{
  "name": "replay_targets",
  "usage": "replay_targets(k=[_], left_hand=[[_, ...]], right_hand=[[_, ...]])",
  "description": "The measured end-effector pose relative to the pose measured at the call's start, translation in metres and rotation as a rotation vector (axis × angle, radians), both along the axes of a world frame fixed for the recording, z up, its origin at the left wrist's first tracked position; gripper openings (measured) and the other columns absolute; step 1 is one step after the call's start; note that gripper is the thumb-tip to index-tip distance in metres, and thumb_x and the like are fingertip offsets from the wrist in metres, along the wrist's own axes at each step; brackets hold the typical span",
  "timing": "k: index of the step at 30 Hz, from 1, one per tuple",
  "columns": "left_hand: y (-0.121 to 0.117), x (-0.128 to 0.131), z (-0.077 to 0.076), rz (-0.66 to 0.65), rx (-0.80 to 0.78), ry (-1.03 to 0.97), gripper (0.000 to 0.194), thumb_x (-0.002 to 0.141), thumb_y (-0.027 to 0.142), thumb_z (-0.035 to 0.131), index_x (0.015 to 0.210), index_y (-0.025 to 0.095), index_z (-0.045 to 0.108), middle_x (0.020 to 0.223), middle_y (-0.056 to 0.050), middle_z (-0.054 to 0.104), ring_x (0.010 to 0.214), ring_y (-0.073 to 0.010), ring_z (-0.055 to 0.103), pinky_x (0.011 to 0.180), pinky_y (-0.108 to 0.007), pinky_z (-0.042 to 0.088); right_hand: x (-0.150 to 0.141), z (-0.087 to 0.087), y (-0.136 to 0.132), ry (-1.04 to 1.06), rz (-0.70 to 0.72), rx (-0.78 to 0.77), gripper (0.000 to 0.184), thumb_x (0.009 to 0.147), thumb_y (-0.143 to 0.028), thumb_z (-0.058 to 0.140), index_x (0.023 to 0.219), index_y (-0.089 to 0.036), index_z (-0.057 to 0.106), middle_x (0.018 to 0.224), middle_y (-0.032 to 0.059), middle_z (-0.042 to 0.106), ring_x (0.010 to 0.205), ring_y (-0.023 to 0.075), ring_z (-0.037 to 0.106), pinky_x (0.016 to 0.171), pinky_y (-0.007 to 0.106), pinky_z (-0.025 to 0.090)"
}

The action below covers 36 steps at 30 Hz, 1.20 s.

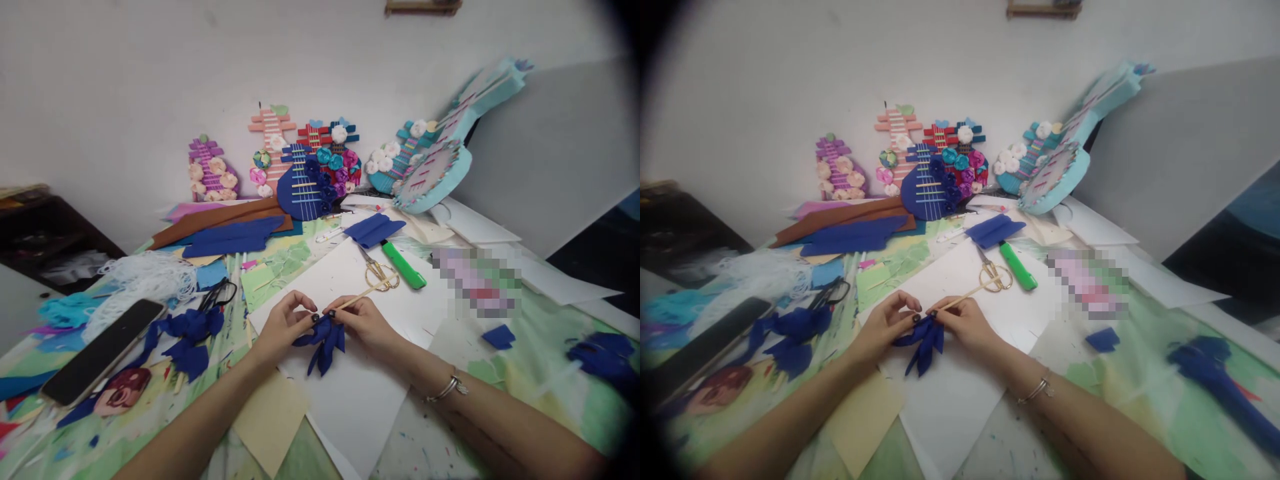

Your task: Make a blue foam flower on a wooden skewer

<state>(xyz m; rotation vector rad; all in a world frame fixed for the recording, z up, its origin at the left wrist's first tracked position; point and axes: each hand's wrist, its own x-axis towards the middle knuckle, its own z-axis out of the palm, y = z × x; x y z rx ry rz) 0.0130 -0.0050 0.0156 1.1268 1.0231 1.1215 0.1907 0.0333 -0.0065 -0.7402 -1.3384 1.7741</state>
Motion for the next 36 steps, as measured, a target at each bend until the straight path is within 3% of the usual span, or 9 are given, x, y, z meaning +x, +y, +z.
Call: replay_targets(k=[4, 16, 21, 26, 36], left_hand=[[0.0, -0.002, 0.001, -0.028, -0.083, -0.045, 0.033, 0.068, 0.027, 0.076, 0.087, 0.018, 0.05, 0.081, 0.0, 0.059, 0.064, -0.0097, 0.058, 0.057, -0.019, 0.04], [-0.002, -0.006, -0.007, -0.04, -0.09, -0.087, 0.029, 0.069, 0.025, 0.076, 0.086, 0.018, 0.053, 0.083, 0.001, 0.055, 0.068, -0.0073, 0.055, 0.06, -0.016, 0.041], [-0.004, -0.003, -0.006, -0.02, -0.079, -0.111, 0.035, 0.064, 0.024, 0.079, 0.085, 0.018, 0.052, 0.084, 0.001, 0.056, 0.068, -0.008, 0.057, 0.06, -0.017, 0.044], [-0.003, -0.003, -0.003, 0.005, -0.005, -0.013, 0.037, 0.063, 0.022, 0.08, 0.084, 0.018, 0.048, 0.081, 0.003, 0.057, 0.064, -0.0068, 0.059, 0.058, -0.016, 0.045], [-0.005, 0.006, 0.015, 0.027, 0.103, 0.192, 0.033, 0.066, 0.025, 0.077, 0.082, 0.017, 0.05, 0.084, 0.002, 0.059, 0.072, -0.0123, 0.067, 0.062, -0.02, 0.049]], right_hand=[[0.001, -0.004, 0.002, 0.019, -0.002, -0.003, 0.018, 0.073, -0.03, 0.068, 0.082, -0.014, 0.071, 0.071, 0.0032, 0.065, 0.065, 0.0135, 0.057, 0.063, 0.026, 0.041], [-0.002, 0.002, 0.0, 0.06, -0.02, 0.017, 0.015, 0.065, -0.018, 0.064, 0.077, -0.015, 0.072, 0.067, 0.0022, 0.065, 0.061, 0.0117, 0.054, 0.06, 0.025, 0.039], [0.0, 0.003, -0.001, 0.066, 0.0, 0.029, 0.014, 0.065, -0.015, 0.062, 0.076, -0.014, 0.071, 0.067, 0.0014, 0.065, 0.063, 0.0109, 0.055, 0.062, 0.024, 0.039], [0.002, 0.008, -0.002, 0.048, 0.023, 0.066, 0.013, 0.067, -0.017, 0.061, 0.076, -0.014, 0.07, 0.068, 0.001, 0.065, 0.065, 0.0109, 0.055, 0.064, 0.024, 0.04], [0.009, 0.01, -0.001, -0.016, -0.003, 0.121, 0.013, 0.07, -0.019, 0.061, 0.078, -0.013, 0.07, 0.068, 0.002, 0.063, 0.062, 0.0109, 0.053, 0.06, 0.024, 0.038]])
